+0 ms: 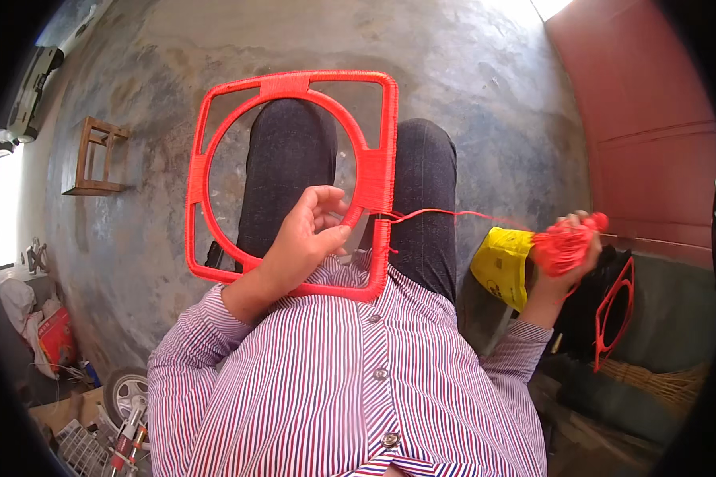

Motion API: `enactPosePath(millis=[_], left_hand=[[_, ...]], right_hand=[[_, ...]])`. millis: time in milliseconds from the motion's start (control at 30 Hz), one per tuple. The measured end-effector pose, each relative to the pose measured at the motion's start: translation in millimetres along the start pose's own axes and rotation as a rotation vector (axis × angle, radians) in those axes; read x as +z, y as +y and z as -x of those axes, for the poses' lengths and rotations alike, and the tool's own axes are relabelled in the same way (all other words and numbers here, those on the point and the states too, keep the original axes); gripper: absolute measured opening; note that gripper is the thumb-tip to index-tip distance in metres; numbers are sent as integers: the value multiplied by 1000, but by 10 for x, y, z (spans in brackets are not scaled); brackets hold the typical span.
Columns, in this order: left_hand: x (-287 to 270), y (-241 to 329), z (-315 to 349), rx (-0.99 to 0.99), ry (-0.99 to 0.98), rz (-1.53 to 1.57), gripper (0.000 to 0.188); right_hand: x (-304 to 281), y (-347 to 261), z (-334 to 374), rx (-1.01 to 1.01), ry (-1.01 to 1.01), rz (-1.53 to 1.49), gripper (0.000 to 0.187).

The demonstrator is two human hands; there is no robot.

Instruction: Wrapping a red plastic frame with red twine and cutting the thread with scissors.

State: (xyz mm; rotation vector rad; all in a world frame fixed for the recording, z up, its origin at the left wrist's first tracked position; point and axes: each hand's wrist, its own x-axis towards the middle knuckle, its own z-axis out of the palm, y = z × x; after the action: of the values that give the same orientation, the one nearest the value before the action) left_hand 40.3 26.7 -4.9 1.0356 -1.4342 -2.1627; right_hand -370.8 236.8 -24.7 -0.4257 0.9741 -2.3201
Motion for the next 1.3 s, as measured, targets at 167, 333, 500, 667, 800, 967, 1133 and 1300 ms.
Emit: enactPosePath(millis=[167,333,500,667,800,967,1133,1300], left_hand=[[-54,138,-113,-209,-113,47,40],[-31,258,-169,-308,-239,25,29],[-1,300,-181,-328,-251,-27,24],[17,298,-217,-348,-238,-44,26],[27,262,-269,-420,-192,-15,29],[72,256,-290,-471,-137,64,26],[28,305,-253,-487,-224,147,30],[-112,168,-283,-438,-350,268,35]], right_hand=[[913,734,612,600,-358,500,45],[1306,975,542,508,-790,1007,39],[928,674,270,527,-483,876,26],[663,355,371,365,-118,645,17],[516,245,521,392,-98,685,19],[474,313,651,363,22,680,17],[-111,725,693,518,-17,797,18],[132,1027,534,586,23,810,25]])
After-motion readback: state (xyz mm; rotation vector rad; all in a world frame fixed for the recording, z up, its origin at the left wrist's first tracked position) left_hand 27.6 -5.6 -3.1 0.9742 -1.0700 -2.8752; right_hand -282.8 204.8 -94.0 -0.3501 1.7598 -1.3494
